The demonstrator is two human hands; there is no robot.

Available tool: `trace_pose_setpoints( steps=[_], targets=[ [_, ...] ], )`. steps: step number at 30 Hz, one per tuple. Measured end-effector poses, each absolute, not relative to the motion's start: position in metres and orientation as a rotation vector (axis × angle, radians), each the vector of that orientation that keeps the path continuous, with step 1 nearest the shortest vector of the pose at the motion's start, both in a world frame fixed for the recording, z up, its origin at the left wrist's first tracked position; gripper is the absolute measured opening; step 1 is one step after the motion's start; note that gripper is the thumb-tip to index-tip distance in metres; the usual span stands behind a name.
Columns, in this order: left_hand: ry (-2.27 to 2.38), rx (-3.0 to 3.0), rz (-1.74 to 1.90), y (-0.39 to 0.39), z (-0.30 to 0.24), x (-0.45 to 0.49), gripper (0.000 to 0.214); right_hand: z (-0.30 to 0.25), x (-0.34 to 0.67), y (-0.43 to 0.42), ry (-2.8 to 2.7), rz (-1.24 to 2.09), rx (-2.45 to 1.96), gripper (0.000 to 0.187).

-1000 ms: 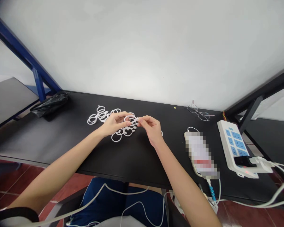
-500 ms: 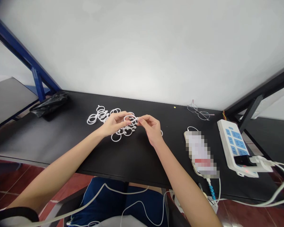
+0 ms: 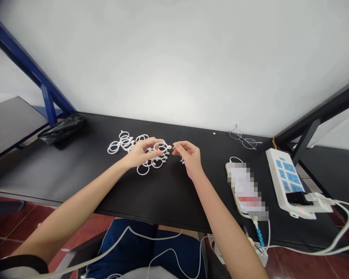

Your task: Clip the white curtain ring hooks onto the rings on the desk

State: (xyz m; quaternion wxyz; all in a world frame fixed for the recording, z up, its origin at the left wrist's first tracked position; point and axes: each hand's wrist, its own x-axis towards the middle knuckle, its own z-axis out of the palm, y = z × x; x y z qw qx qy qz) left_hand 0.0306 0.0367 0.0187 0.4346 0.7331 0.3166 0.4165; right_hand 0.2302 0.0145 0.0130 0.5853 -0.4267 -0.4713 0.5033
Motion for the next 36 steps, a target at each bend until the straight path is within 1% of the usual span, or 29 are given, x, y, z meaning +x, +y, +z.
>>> trace_pose_setpoints(
  steps=[6,11,16,19,23,27,30,36],
  targets=[
    [0.884,1.896,1.033,0.037,0.018,0.03,0.038,0.014,0.239,0.02,-0.963,0.998,-1.137,0.024],
    [0.902,1.938,1.031,0.037,0.018,0.03,0.038,0.013,0.242,0.021,-1.009,0.894,-1.189,0.022],
    [0.92,2.016,1.023,0.036,0.019,0.029,0.038,0.011,0.242,0.021,-1.054,0.855,-1.242,0.023],
    [0.99,2.194,0.996,0.037,0.015,0.029,0.038,0.007,0.244,0.021,-1.141,0.761,-1.313,0.024],
    [1.062,2.487,0.976,0.041,0.003,0.028,0.044,0.001,0.246,0.021,-1.384,0.515,-1.492,0.024],
    [1.156,2.614,0.844,0.042,-0.004,0.027,0.042,-0.002,0.248,0.021,-1.562,0.371,-1.665,0.02],
    [1.182,2.665,0.785,0.043,-0.006,0.026,0.04,-0.002,0.247,0.021,-1.594,0.379,-1.666,0.016],
    [1.159,2.716,0.737,0.044,-0.011,0.025,0.034,-0.003,0.243,0.021,-1.628,0.53,-1.507,0.009]
  ],
)
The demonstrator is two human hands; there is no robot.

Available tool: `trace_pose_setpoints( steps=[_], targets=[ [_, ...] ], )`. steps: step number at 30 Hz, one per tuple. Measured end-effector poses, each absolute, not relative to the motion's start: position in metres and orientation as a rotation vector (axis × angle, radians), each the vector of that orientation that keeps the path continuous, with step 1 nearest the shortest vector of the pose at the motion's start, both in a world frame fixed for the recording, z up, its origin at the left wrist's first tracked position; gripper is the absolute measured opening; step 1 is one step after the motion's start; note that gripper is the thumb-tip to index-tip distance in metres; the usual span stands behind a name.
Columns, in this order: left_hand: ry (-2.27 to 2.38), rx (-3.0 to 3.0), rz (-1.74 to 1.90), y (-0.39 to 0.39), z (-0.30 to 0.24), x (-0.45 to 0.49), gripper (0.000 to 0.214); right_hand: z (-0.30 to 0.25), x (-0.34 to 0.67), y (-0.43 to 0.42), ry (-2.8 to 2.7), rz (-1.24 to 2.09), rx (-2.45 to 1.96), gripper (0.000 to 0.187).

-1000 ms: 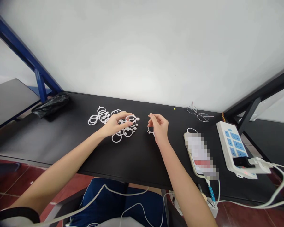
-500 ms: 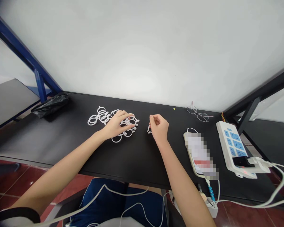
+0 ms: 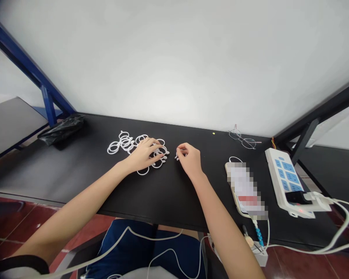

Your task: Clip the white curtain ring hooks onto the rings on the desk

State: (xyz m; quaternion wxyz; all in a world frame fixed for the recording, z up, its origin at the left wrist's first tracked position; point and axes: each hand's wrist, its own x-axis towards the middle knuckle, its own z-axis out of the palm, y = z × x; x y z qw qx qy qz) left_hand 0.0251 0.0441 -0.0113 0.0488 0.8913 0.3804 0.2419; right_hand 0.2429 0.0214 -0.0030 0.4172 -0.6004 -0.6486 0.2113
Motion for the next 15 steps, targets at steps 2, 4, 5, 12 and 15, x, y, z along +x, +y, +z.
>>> trace_pose_setpoints(
  steps=[2,4,5,12,15],
  targets=[
    [1.159,2.716,0.727,0.044,-0.011,0.025,0.033,-0.005,0.243,0.022,-1.633,0.552,-1.475,0.007],
    [1.165,2.708,0.723,0.043,-0.01,0.026,0.033,-0.007,0.245,0.023,-1.644,0.517,-1.45,0.008],
    [1.168,2.703,0.723,0.042,-0.009,0.026,0.034,-0.008,0.246,0.024,-1.655,0.48,-1.448,0.009],
    [1.166,2.7,0.721,0.042,-0.008,0.027,0.036,-0.015,0.252,0.029,-1.693,0.405,-1.584,0.018],
    [1.161,2.707,0.727,0.042,-0.008,0.027,0.035,-0.017,0.253,0.03,-1.68,0.434,-1.587,0.022]
  ],
)
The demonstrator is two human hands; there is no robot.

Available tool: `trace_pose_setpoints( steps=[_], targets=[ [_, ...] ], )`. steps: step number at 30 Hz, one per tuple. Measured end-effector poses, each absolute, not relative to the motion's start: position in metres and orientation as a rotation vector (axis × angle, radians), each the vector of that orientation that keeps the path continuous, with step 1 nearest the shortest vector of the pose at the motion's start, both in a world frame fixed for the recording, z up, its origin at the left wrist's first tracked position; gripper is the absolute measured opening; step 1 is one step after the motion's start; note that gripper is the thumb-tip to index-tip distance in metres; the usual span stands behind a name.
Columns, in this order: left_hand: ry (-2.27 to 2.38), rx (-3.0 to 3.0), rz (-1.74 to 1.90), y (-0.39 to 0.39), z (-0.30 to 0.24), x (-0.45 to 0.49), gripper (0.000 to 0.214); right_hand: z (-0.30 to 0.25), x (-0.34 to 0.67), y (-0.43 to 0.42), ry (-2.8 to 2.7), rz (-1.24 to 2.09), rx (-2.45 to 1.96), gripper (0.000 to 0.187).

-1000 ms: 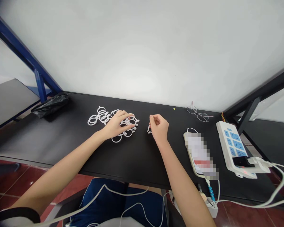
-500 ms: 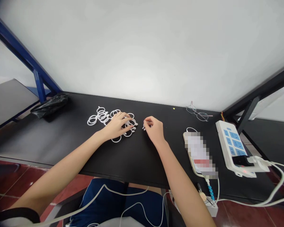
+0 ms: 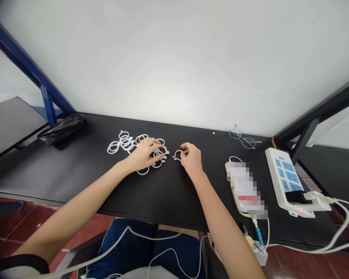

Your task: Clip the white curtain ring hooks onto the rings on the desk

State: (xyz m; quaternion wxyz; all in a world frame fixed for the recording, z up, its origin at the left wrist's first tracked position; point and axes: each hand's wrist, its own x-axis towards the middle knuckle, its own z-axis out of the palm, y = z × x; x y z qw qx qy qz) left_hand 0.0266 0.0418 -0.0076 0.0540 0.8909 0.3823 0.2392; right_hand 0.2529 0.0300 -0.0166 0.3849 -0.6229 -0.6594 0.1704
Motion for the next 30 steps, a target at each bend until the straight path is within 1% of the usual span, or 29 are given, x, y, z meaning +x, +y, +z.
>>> trace_pose_setpoints(
  steps=[8,16,24,27,30],
  targets=[
    [1.155,2.689,0.738,0.041,-0.005,0.026,0.034,-0.015,0.255,0.033,-1.62,0.473,-1.573,0.024],
    [1.155,2.686,0.744,0.042,-0.005,0.027,0.032,-0.015,0.255,0.033,-1.628,0.518,-1.586,0.013],
    [1.137,2.68,0.767,0.042,-0.005,0.026,0.032,-0.011,0.255,0.03,-1.578,0.507,-1.562,0.012],
    [1.133,2.676,0.781,0.042,-0.005,0.026,0.031,-0.009,0.254,0.029,-1.514,0.497,-1.509,0.01],
    [1.107,2.674,0.82,0.041,-0.003,0.027,0.032,-0.007,0.25,0.027,-1.398,0.612,-1.377,0.014]
  ],
)
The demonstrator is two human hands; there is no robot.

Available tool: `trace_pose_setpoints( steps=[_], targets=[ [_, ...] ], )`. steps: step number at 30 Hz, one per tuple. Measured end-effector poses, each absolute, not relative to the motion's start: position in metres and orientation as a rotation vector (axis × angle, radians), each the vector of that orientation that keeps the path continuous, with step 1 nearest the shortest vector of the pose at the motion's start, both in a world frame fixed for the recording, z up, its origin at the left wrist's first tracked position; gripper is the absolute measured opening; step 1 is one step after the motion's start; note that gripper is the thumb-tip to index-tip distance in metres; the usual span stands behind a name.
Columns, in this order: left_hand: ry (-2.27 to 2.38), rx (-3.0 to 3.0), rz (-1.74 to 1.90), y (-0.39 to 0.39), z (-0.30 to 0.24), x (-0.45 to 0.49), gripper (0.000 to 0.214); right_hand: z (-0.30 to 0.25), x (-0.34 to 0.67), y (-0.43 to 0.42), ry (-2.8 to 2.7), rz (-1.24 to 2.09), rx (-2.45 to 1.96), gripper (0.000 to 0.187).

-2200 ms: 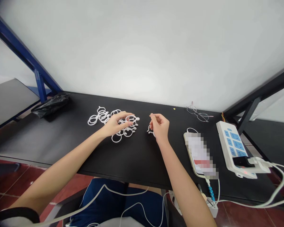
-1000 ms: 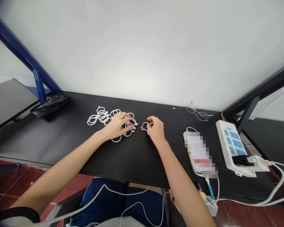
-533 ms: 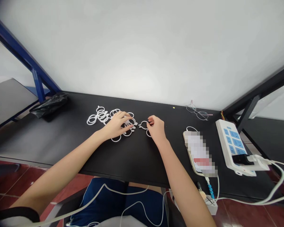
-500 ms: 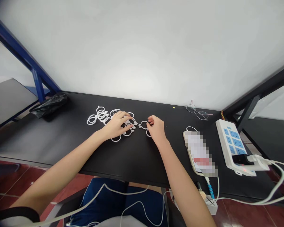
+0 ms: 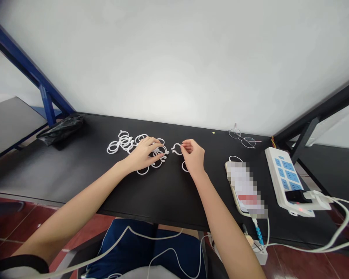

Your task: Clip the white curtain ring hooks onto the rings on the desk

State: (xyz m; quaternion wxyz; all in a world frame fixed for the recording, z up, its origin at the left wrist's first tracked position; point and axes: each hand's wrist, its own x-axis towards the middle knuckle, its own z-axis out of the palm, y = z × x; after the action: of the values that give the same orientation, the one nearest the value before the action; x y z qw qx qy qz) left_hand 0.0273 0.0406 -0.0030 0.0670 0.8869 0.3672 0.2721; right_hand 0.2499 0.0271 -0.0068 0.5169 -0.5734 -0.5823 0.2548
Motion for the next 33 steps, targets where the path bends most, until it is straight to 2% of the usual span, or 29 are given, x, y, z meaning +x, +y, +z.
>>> trace_pose_setpoints(
  steps=[4,7,14,20,24,33],
  targets=[
    [0.999,2.663,0.926,0.033,0.002,0.033,0.05,-0.003,0.24,0.024,-1.259,0.96,-1.188,0.026],
    [0.901,2.648,1.04,0.026,0.003,0.039,0.061,0.0,0.233,0.02,-1.194,1.192,-1.049,0.029],
    [0.895,2.592,1.377,0.022,-0.002,0.046,0.042,0.002,0.224,0.015,-1.156,1.337,-0.986,0.032],
    [0.861,2.625,1.383,0.02,-0.001,0.048,0.041,0.005,0.22,0.013,-1.141,1.401,-1.012,0.032],
    [0.86,2.581,1.386,0.02,0.0,0.049,0.033,0.005,0.219,0.013,-1.178,1.4,-1.033,0.031],
    [0.979,2.171,1.358,0.02,0.016,0.044,0.033,0.01,0.226,0.016,-1.033,1.375,-0.924,0.026]
  ],
)
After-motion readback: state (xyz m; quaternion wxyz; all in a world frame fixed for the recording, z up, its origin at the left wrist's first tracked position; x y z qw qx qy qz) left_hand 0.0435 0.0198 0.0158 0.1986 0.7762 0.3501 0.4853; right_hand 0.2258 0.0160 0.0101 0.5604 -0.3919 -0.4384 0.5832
